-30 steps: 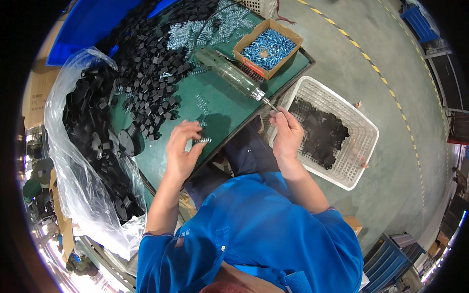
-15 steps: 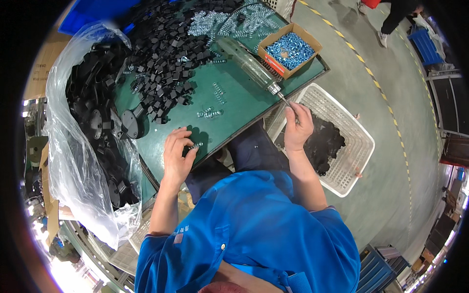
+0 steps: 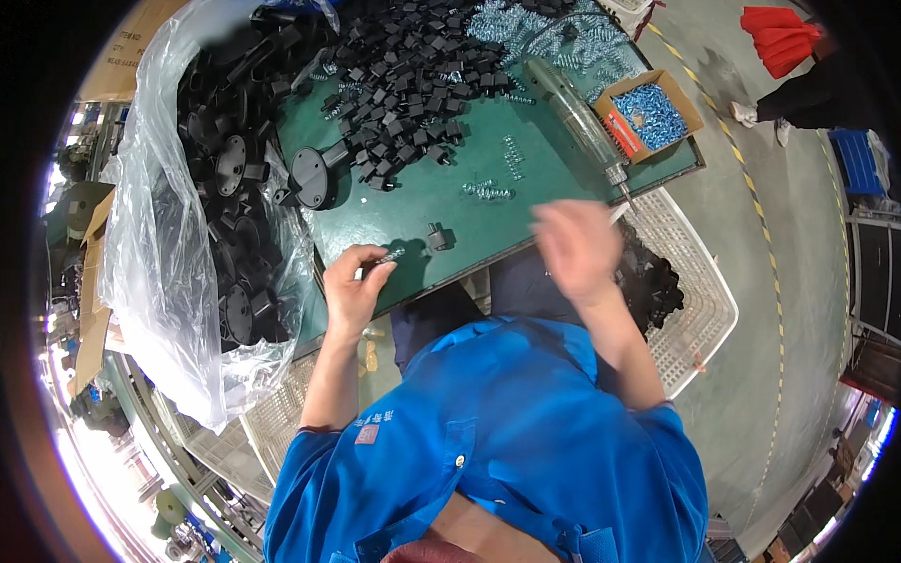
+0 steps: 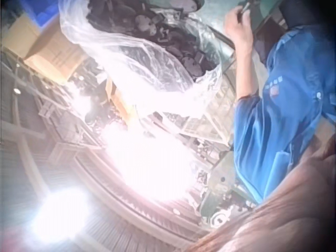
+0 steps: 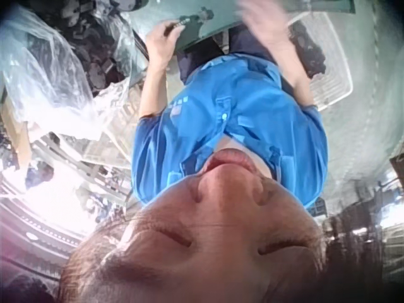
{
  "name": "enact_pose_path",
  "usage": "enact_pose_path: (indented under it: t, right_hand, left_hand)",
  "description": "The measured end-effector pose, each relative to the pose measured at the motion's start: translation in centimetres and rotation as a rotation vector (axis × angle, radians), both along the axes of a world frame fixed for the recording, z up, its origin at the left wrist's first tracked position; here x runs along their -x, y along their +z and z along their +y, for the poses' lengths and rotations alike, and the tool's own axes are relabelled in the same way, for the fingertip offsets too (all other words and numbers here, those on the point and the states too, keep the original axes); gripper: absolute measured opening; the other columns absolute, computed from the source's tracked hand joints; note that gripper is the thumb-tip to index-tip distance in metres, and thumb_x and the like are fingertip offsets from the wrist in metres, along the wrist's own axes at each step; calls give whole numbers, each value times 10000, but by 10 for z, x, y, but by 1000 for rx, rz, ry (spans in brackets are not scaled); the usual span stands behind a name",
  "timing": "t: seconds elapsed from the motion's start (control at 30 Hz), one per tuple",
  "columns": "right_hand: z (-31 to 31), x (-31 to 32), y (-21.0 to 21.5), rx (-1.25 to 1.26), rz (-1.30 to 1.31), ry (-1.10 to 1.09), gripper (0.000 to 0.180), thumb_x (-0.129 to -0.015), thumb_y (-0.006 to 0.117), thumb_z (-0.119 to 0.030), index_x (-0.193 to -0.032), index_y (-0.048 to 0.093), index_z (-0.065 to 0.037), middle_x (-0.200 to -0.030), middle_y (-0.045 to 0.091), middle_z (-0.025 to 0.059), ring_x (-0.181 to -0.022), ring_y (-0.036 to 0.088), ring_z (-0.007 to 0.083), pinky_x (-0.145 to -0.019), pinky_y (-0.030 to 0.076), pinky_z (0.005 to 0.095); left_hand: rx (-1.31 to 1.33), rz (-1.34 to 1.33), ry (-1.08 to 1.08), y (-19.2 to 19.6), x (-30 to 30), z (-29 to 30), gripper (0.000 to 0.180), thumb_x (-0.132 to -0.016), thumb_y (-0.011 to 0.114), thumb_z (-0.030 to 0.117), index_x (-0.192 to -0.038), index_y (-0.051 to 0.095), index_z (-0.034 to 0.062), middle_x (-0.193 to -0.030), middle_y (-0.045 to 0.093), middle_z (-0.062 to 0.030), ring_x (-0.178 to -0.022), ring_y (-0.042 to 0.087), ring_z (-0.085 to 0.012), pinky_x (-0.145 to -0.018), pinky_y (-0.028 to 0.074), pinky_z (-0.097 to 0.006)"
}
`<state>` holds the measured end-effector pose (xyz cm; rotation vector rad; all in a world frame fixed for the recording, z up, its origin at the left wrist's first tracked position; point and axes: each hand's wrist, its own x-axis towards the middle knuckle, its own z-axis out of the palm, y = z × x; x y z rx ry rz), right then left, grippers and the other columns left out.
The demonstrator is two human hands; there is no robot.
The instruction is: The person repeatedly picks small black plastic components and screws from a green workbench, aligns them, and uses a corded power drill to fasten them together. Completed assemblies are placed into a white basket. A coworker briefly walks by carrying a red cloth.
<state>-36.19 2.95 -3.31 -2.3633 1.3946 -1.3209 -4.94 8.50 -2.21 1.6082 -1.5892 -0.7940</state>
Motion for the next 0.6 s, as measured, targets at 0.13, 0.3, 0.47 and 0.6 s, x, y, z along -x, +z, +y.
enact_pose_path:
  t: [0.13,0.3,0.47,0.6]
  right_hand:
    - [-7,-79,26,-286,327,341,392,-700,789,-263,-1034,662,-99,-981,612,85,-906,614,279,-752,514,415]
    - [-19,-99,-26,-271,421,413,391,-795,703,-238,-1129,582,-75,-1005,556,102,-912,600,279,-744,519,399]
    - [-14,-64,-3,-353,-230,379,323,-860,637,-42,-1178,585,-33,-1065,558,128,-847,616,288,-717,529,374]
    - [7,-60,10,-420,-416,432,292,-860,632,-35,-1150,603,-28,-1072,554,151,-834,623,310,-705,526,377]
  left_hand:
    - [94,-79,-50,10,14,-10,159,-785,729,31,-927,667,-6,-820,657,-121,-752,646,-241,-701,496,-317]
    - [67,79,79,-31,-14,6,134,-800,693,10,-932,671,0,-790,632,-79,-689,592,-163,-648,472,-283]
    - [-84,483,33,-12,19,-10,124,-902,632,13,-1010,666,-37,-867,656,-48,-736,619,-105,-691,495,-234]
    - [-69,554,-13,-15,48,-16,136,-909,619,6,-1033,652,-39,-870,681,-60,-760,628,-116,-726,510,-250]
